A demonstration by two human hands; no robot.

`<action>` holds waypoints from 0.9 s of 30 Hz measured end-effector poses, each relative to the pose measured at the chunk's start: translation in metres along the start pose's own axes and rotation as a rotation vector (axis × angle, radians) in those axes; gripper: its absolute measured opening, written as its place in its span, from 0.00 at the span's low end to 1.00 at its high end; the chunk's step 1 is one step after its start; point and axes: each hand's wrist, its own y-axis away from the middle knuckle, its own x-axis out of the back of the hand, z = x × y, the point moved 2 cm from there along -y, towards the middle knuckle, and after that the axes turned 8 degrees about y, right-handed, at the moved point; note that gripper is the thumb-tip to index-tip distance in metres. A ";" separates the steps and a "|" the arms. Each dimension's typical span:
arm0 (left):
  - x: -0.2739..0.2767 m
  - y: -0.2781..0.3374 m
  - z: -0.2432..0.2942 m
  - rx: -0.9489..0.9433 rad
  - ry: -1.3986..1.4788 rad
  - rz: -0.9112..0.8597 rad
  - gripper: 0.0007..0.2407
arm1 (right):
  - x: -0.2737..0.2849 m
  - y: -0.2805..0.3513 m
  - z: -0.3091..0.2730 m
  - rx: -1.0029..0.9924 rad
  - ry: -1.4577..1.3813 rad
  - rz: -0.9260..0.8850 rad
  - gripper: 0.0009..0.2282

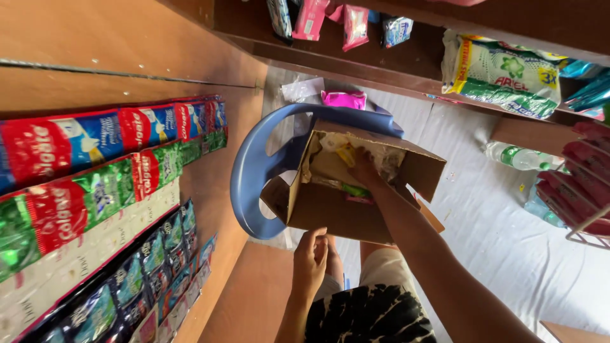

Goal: The recorder is organizing and stocking various grocery items, including canned goods and toiletries, onto store shelves from a cardboard box.

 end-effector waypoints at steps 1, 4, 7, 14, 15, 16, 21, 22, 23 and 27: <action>0.001 0.000 0.001 -0.005 -0.004 0.000 0.10 | -0.023 -0.003 0.013 0.001 -0.004 0.005 0.42; 0.002 0.003 0.007 0.011 0.010 0.005 0.11 | -0.023 0.052 0.038 0.006 -0.740 -0.073 0.26; 0.004 0.000 0.015 -0.028 0.081 -0.006 0.11 | 0.120 0.082 -0.047 -0.241 -1.123 -0.252 0.22; 0.012 -0.023 0.063 -0.053 0.331 -0.005 0.14 | 0.308 0.200 -0.139 0.212 -1.068 -0.256 0.16; 0.013 -0.032 0.078 -0.090 0.347 0.010 0.15 | 0.333 0.213 -0.150 0.434 -0.379 0.049 0.15; 0.017 -0.032 0.094 -0.109 0.346 0.013 0.15 | 0.344 0.219 -0.160 0.445 -0.376 0.065 0.15; 0.019 -0.039 0.153 -0.224 0.765 -0.165 0.12 | 0.387 0.246 -0.191 0.201 -1.411 -0.324 0.23; 0.021 -0.038 0.160 -0.246 0.763 -0.160 0.12 | 0.398 0.250 -0.197 0.223 -1.405 -0.318 0.23; 0.022 -0.036 0.166 -0.235 0.803 -0.158 0.11 | 0.407 0.256 -0.202 0.195 -1.307 -0.275 0.21; 0.035 -0.027 0.194 -0.297 0.883 -0.113 0.11 | 0.425 0.268 -0.215 0.159 -1.297 -0.161 0.19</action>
